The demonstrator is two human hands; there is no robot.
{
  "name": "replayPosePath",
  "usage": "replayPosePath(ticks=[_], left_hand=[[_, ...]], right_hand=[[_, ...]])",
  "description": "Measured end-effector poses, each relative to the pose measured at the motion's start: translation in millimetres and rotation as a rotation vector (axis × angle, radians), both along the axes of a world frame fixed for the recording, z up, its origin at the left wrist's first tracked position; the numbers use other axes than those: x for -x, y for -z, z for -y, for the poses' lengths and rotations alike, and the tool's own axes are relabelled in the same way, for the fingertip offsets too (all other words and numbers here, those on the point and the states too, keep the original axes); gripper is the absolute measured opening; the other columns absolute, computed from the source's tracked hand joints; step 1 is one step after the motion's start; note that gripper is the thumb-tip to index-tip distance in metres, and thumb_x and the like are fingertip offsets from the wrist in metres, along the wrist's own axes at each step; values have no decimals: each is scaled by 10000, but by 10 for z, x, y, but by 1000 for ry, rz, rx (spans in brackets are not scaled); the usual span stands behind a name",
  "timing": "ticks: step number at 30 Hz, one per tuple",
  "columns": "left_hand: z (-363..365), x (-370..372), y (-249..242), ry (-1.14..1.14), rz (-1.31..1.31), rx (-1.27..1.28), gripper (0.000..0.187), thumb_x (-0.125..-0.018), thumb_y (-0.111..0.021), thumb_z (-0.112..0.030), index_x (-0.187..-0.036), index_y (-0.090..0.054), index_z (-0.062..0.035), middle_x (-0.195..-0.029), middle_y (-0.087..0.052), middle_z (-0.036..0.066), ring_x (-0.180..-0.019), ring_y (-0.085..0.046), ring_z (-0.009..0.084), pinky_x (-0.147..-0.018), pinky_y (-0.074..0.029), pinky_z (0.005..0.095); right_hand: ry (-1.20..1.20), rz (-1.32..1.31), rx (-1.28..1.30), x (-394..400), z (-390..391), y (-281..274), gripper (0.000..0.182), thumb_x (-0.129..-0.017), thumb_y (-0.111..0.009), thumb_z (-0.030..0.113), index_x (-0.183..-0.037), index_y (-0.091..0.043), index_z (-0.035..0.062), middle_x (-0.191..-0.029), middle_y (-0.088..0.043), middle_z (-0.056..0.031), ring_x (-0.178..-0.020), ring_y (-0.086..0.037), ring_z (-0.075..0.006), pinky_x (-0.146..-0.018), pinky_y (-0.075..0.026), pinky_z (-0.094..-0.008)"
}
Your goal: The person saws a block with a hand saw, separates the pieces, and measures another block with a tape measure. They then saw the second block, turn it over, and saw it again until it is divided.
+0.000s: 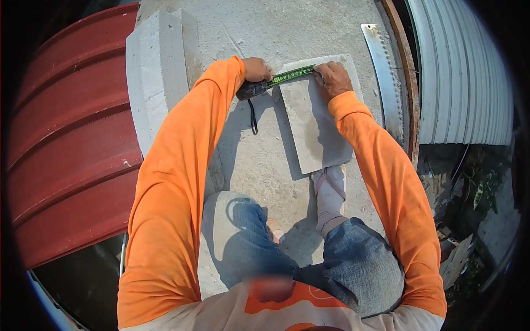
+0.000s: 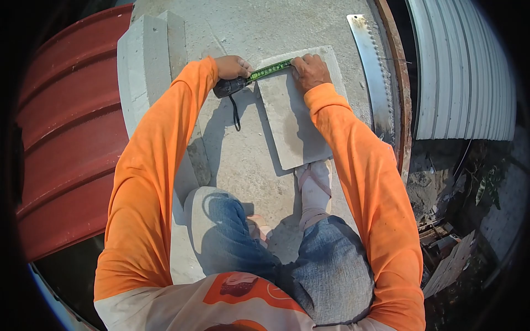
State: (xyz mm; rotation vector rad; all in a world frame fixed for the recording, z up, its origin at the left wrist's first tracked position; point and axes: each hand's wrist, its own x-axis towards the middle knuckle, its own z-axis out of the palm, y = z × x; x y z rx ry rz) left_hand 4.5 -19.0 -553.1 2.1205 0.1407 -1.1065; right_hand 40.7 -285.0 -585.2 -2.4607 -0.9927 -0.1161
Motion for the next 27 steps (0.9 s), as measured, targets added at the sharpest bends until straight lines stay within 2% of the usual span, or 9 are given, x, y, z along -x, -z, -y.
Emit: replayPosePath(ticks=[1,5,7,11,13,15,19,21,27], left_hand=[[19,-4,-12,15,-2,-12,317,-794,-620,-227,-1078,-707,-118,-1091,-695,66,-1021,-607,214,-906,-435,309],[49,-25,-43,120,21,-81,322,-783,-640,-219,-1080,-710,-114,-1104,-694,70,-1032,-607,215,-917,-432,300],[63,9,-1,-45,9,-19,207,-862,-594,-91,-1036,-704,-63,-893,-686,1,-746,-583,80,-727,-462,239],[47,26,88,59,90,-22,180,-862,-590,-93,-995,-697,-37,-863,-679,12,-735,-587,110,-734,-464,254],[81,70,137,29,58,-34,166,-863,-587,-95,-973,-691,-26,-848,-671,8,-743,-583,115,-733,-460,253],[102,160,168,38,79,-15,262,-806,-612,-254,-977,-710,-81,-932,-687,105,-878,-609,232,-806,-460,333],[330,468,74,-5,73,52,255,-818,-598,-224,-993,-712,-78,-940,-695,91,-867,-612,209,-809,-461,322],[476,603,-28,-99,33,75,150,-861,-583,-125,-930,-696,-56,-793,-656,12,-686,-560,101,-685,-453,264],[676,929,49,-112,29,124,163,-857,-570,-140,-877,-700,-43,-706,-638,8,-621,-546,99,-627,-449,277]], right_hand=[[1,-1,5,5,12,-5,142,-805,-684,177,-937,-640,152,-844,-567,-59,-855,-560,-269,-760,-469,-390],[18,-2,33,4,-31,-50,125,-819,-664,188,-936,-640,149,-851,-570,-61,-858,-565,-272,-769,-473,-390],[44,-27,70,-3,-59,-84,121,-824,-656,188,-938,-642,149,-860,-577,-64,-867,-568,-274,-778,-476,-390],[63,-107,163,47,-42,-109,120,-833,-636,164,-949,-655,138,-903,-602,-93,-912,-574,-292,-811,-487,-389],[52,-61,53,112,6,-102,158,-802,-663,128,-955,-623,127,-839,-567,-104,-847,-566,-315,-748,-490,-413],[47,-88,56,204,84,-116,118,-821,-645,143,-937,-632,120,-853,-575,-108,-856,-567,-312,-769,-489,-404],[43,-132,52,394,233,-148,83,-836,-629,157,-897,-629,102,-846,-571,-117,-843,-558,-313,-768,-486,-394],[33,-126,48,496,323,-134,82,-829,-632,154,-890,-626,100,-838,-566,-118,-835,-555,-314,-757,-486,-396],[-8,-147,12,803,590,-145,98,-799,-647,134,-886,-614,102,-822,-547,-120,-824,-551,-314,-729,-483,-403]])
